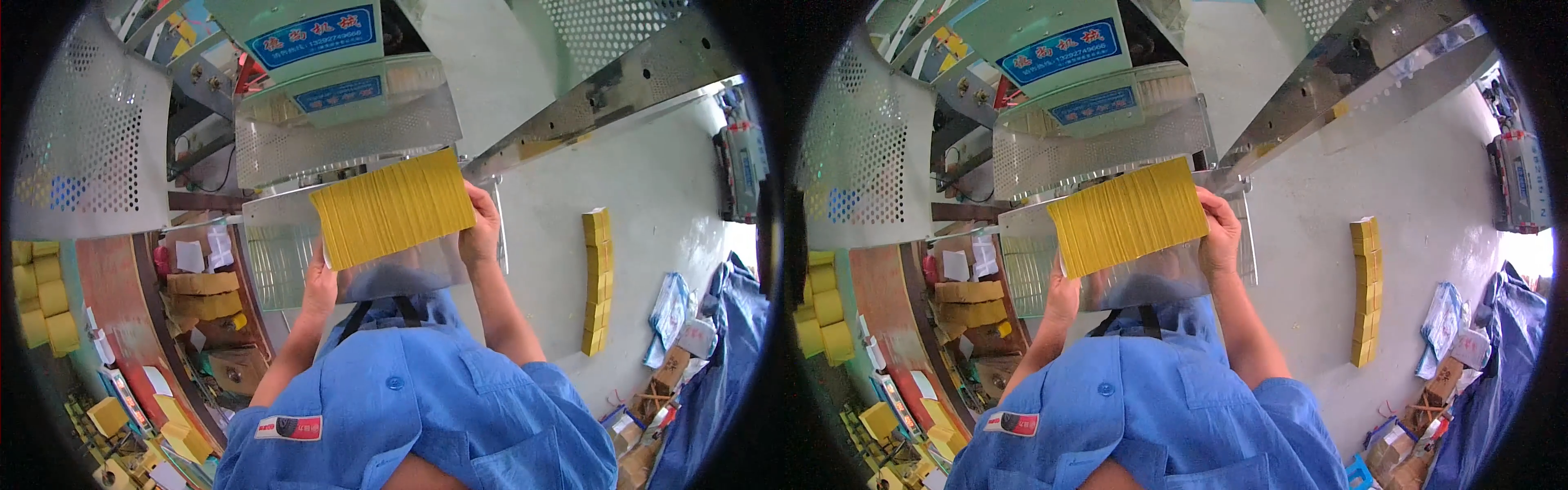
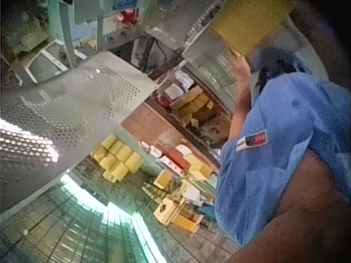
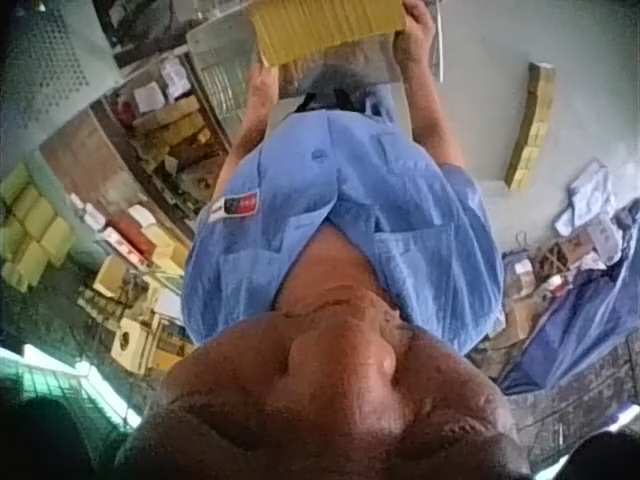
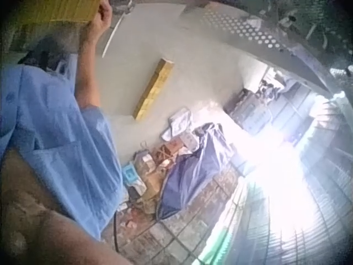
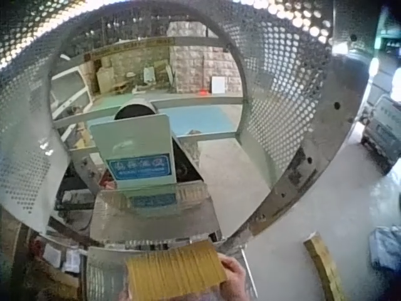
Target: Weighing stacks of yellow paper and using an automated machine to apply straps to them.
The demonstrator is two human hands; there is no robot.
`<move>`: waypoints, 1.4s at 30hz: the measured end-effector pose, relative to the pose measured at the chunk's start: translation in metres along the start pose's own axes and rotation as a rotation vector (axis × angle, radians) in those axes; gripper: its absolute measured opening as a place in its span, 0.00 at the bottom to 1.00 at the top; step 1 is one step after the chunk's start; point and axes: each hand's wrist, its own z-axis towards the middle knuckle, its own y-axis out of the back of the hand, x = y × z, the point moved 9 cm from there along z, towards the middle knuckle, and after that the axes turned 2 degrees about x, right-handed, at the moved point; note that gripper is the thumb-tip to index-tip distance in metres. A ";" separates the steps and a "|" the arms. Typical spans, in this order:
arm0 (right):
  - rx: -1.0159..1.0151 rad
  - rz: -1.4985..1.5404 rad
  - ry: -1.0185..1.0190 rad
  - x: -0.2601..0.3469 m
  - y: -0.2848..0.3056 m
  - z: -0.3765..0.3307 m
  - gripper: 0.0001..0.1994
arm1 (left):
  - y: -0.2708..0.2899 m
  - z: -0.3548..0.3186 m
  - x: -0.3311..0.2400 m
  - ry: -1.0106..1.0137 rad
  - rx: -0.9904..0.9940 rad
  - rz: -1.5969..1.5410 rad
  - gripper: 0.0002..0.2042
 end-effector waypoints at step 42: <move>0.785 -1.675 0.555 0.035 -0.201 -0.006 0.41 | -0.052 0.027 -0.008 0.201 -0.247 -0.067 0.18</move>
